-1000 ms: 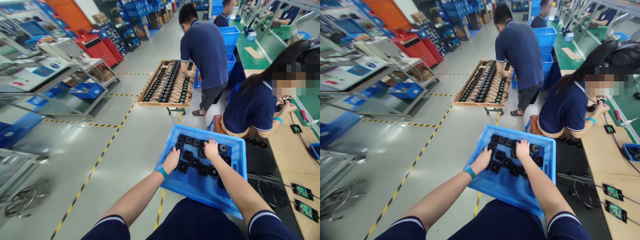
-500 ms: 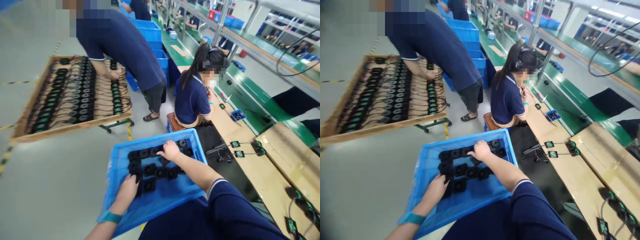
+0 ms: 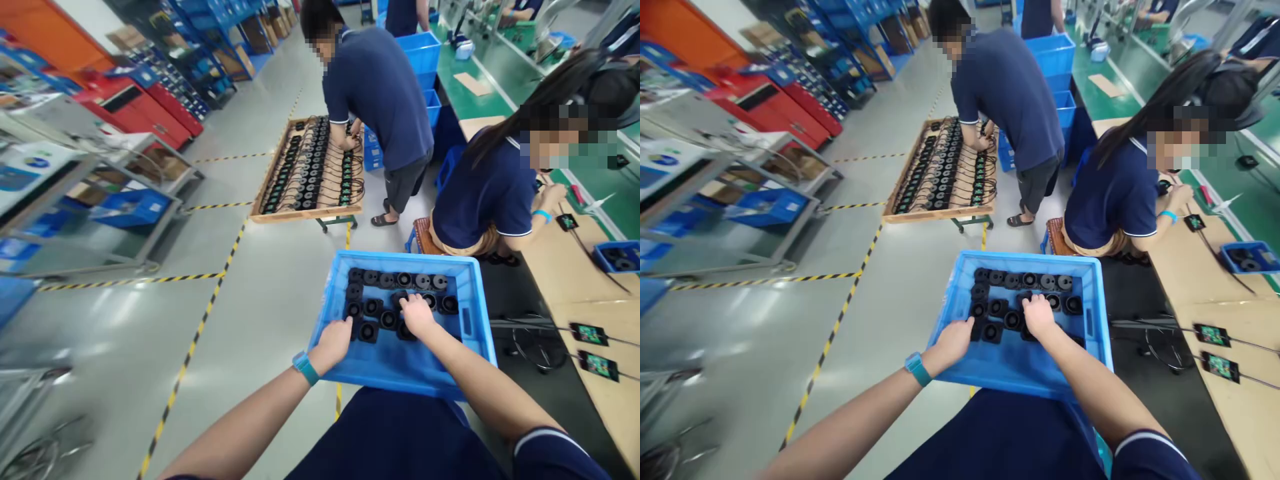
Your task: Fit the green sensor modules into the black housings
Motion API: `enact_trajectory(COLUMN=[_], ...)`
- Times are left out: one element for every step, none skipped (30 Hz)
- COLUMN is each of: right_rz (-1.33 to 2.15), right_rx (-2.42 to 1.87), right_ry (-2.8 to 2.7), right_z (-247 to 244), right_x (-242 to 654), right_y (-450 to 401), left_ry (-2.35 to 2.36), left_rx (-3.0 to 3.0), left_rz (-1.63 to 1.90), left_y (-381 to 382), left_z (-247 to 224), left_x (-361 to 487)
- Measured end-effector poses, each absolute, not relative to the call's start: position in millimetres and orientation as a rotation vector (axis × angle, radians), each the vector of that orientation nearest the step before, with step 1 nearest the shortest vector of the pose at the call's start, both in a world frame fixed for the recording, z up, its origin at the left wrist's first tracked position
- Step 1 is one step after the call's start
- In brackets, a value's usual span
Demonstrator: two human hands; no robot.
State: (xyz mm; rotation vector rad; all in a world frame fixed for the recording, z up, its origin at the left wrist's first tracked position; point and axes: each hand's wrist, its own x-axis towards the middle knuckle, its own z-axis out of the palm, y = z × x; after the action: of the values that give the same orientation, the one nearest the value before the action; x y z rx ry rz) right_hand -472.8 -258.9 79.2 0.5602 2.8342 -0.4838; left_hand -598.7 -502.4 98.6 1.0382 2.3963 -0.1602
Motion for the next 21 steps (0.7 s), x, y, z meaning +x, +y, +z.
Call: enact_trajectory(right_rz=[-0.453, -0.425, -0.401, -0.381, -0.363, -0.348, -0.337, -0.328, -0.322, -0.317, -0.313, -0.309, -0.305, -0.302, -0.3, -0.3, -0.3, -0.303, -0.306, -0.311, -0.317], right_rx=[0.555, 0.554, 0.554, 0.553, 0.552, 0.549, 0.546, 0.542, 0.538, 0.537, 0.541, 0.549, 0.558, 0.566, 0.57, 0.571, 0.568, 0.563, 0.56, 0.558, 0.558], right_ry=[2.825, 2.818, 2.814, 2.813, 2.814, 2.816, 2.82, 2.824, 2.828, 2.831, 2.833, 2.835, 2.836, 2.838, 2.841, 2.845, 2.85, 2.855, 2.859, 2.862, 2.865], right_z=[77.8, 76.7, 75.7, 74.8, 74.0, 73.3, 72.6, 71.8, 71.0, 70.4, 69.8, 69.4, 69.1, 68.9, 68.4, 67.7, 66.7, 65.3, 63.8, 62.3, 61.0], right_x=[-477.1, -481.2, -484.8, -487.8, -490.3, -492.2, -493.7, -494.7, -495.4, -495.8, -495.8, -495.4, -494.7, -493.7, -492.7, -491.7, -490.9, -490.2, -489.7, -489.3, -489.0], right_y=[-262.9, -265.8, -267.5, -268.2, -268.1, -267.3, -266.1, -264.6, -263.0, -261.5, -260.3, -259.5, -259.1, -259.0, -259.1, -259.1, -258.9, -258.5, -257.8, -257.1, -256.4], left_ry=[2.377, 2.367, 2.364, 2.366, 2.37, 2.373, 2.374, 2.372, 2.366, 2.357, 2.344, 2.33, 2.31, 2.29, 2.272, 2.259, 2.25, 2.243, 2.238, 2.236, 2.233], left_rx=[1.052, 1.062, 1.071, 1.079, 1.087, 1.095, 1.105, 1.116, 1.128, 1.142, 1.158, 1.179, 1.202, 1.225, 1.25, 1.273, 1.295, 1.316, 1.339, 1.364, 1.39], left_rz=[-0.191, -0.219, -0.245, -0.27, -0.292, -0.314, -0.334, -0.353, -0.368, -0.381, -0.393, -0.401, -0.406, -0.407, -0.407, -0.415, -0.436, -0.471, -0.51, -0.547, -0.567], left_y=[-501.7, -500.7, -499.7, -498.9, -498.3, -498.1, -498.2, -498.6, -499.2, -499.9, -500.7, -501.7, -502.9, -504.2, -505.6, -506.9, -508.1, -509.1, -510.2, -511.4, -512.9], left_z=[95.7, 93.0, 90.6, 88.7, 87.4, 86.6, 86.4, 86.8, 87.5, 88.4, 89.5, 90.3, 90.6, 90.2, 88.8, 86.4, 82.9, 78.7, 73.8, 68.6, 63.3], left_x=[-595.7, -593.2, -591.3, -589.8, -588.9, -588.4, -588.3, -588.5, -588.9, -589.3, -589.6, -590.0, -590.3, -590.7, -591.4, -592.5, -594.1, -596.1, -598.5, -600.9, -603.5])
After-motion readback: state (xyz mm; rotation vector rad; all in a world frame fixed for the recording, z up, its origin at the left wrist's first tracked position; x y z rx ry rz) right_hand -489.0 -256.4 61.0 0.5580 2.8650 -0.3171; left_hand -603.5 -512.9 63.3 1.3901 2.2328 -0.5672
